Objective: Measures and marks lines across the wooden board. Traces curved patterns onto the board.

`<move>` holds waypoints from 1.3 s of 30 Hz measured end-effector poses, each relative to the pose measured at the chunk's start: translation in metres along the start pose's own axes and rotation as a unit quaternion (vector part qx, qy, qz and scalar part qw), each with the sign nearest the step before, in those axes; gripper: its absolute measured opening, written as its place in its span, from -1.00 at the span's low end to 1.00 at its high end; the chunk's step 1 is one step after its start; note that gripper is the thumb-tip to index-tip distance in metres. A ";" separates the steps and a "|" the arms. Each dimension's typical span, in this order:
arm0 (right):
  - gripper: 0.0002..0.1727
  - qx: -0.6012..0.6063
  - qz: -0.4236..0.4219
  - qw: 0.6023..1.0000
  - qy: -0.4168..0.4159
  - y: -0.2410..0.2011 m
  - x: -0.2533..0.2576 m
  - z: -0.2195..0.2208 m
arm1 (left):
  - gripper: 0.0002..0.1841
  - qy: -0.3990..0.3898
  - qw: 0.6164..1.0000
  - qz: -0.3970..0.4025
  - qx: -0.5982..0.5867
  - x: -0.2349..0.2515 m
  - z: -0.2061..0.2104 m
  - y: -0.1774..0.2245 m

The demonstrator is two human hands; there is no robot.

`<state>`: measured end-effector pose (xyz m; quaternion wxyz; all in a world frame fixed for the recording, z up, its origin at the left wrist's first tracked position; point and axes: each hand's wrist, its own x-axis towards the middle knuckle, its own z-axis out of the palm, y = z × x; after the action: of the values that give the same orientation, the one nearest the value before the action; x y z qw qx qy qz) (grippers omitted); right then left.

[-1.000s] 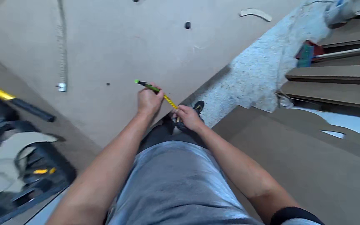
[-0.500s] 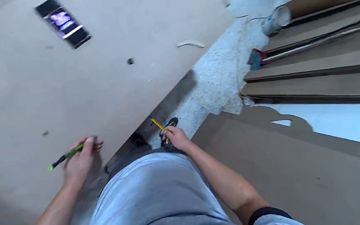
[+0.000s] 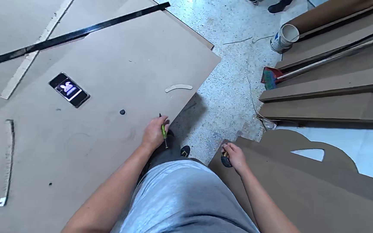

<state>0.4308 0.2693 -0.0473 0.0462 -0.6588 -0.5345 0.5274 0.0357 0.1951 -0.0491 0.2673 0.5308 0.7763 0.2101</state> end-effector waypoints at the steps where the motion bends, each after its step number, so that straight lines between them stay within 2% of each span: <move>1: -0.63 0.003 0.011 1.000 0.002 0.000 0.006 -0.003 | -0.59 0.005 1.000 0.005 -0.003 0.018 0.000 0.006; 3: -0.64 -0.003 0.031 1.000 0.002 -0.006 0.022 -0.002 | -0.57 0.023 0.999 -0.033 -0.015 0.057 -0.007 0.010; 5: -0.66 -0.013 0.050 0.999 -0.001 -0.019 0.034 0.002 | -0.56 0.041 0.996 -0.075 -0.018 0.094 -0.016 -0.003; 9: -0.67 -0.090 0.017 0.995 -0.032 -0.081 0.076 0.013 | -0.69 0.016 0.998 -0.041 0.040 0.151 -0.024 -0.030; 12: -0.57 -0.193 -0.077 0.975 -0.072 -0.134 0.110 0.026 | -0.71 -0.007 0.998 -0.005 0.063 0.155 -0.022 -0.033; 16: -0.54 -0.243 -0.206 0.945 -0.072 -0.206 0.162 0.045 | -0.72 0.019 0.998 -0.009 0.061 0.150 -0.014 -0.028; 19: -0.51 -0.293 -0.247 0.920 -0.088 -0.240 0.201 0.056 | -0.72 0.034 0.997 -0.043 0.056 0.141 -0.007 -0.020; 21: -0.57 -0.323 -0.263 0.904 -0.099 -0.256 0.219 0.061 | -0.73 0.039 0.996 -0.062 0.052 0.141 -0.004 -0.013; 26: -0.77 -0.350 -0.287 0.884 -0.117 -0.266 0.233 0.062 | -0.77 0.053 0.994 -0.089 0.034 0.139 0.003 -0.005; 33: -0.78 -0.357 -0.288 0.879 -0.131 -0.265 0.236 0.062 | -0.79 0.064 0.993 -0.101 0.019 0.137 0.004 -0.004; 39: -0.79 -0.344 -0.294 0.887 -0.097 -0.261 0.234 0.066 | -0.79 0.077 0.992 -0.100 0.025 0.138 0.007 -0.003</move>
<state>0.1802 0.5230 -0.0642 -0.0830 -0.3916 -0.8532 0.3343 -0.0028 0.3235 -0.0830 0.2136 0.4397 0.8484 0.2034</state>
